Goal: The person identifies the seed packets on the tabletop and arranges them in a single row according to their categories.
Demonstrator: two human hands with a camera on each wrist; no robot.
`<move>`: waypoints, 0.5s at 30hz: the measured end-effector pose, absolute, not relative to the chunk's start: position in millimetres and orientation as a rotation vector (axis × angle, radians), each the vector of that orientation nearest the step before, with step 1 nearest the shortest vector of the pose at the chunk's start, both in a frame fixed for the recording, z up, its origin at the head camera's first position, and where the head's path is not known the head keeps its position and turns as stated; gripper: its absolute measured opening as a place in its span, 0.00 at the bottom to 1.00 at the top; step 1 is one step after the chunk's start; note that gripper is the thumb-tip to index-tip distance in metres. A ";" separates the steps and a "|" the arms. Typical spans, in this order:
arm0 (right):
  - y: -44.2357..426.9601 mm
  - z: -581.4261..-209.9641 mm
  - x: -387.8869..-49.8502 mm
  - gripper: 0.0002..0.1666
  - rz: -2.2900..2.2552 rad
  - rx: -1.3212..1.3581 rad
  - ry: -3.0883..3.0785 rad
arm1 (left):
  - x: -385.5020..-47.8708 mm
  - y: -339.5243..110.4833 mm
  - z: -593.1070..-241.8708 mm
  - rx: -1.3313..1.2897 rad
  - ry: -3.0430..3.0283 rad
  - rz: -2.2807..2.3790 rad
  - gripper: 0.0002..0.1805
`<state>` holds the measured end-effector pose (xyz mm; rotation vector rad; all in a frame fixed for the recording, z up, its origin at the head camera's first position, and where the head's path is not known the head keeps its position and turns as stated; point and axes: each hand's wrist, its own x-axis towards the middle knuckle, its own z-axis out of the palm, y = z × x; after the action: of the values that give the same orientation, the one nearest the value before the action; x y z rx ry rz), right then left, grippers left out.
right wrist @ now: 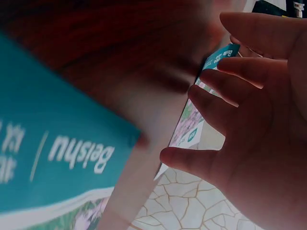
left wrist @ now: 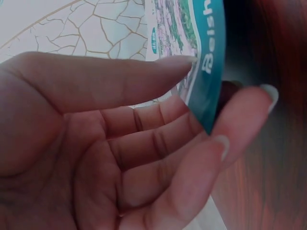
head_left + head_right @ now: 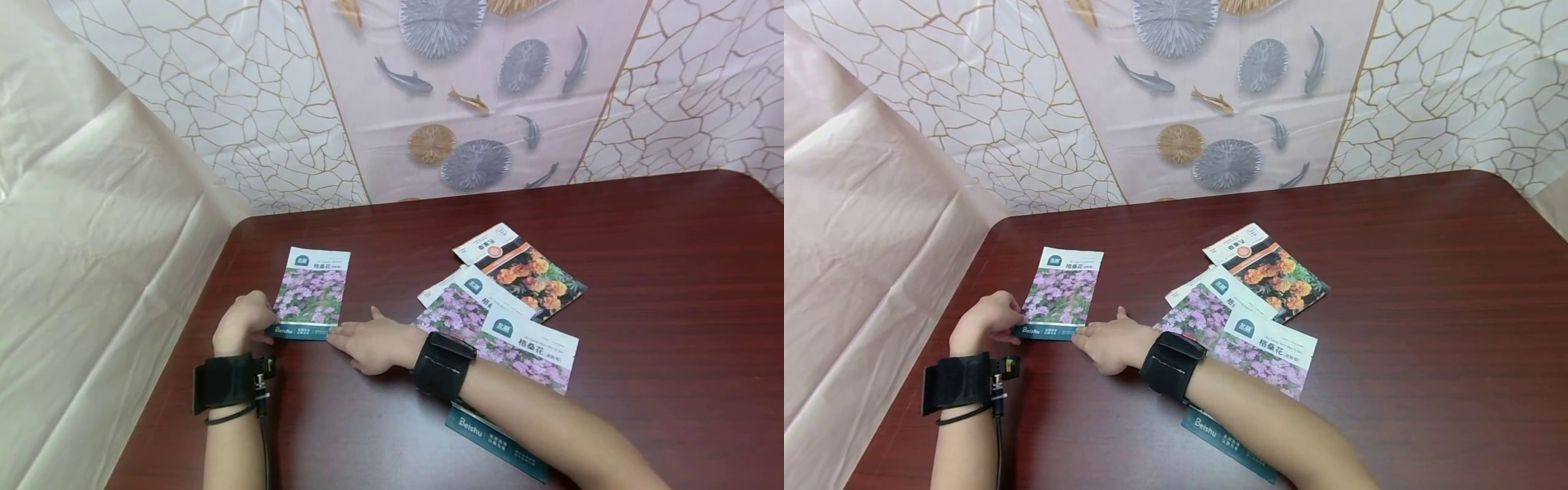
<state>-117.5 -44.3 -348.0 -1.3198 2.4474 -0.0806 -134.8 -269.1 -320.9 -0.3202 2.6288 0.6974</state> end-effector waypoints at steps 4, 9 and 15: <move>-48.0 -348.2 -116.9 0.31 -0.067 -1.296 2.434 | -134.5 -271.2 -321.6 -0.355 2.620 0.712 0.06; -50.6 -346.8 -115.2 0.31 -0.044 -1.288 2.427 | -135.4 -275.0 -323.5 -0.401 2.612 0.705 0.06; -54.8 -346.9 -115.0 0.31 -0.033 -1.298 2.430 | -135.6 -280.3 -325.0 -0.410 2.598 0.706 0.07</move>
<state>-115.0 -54.8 -346.9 -1.2976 2.4305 -0.0332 -135.6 -280.3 -325.0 -0.4104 2.5980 0.7064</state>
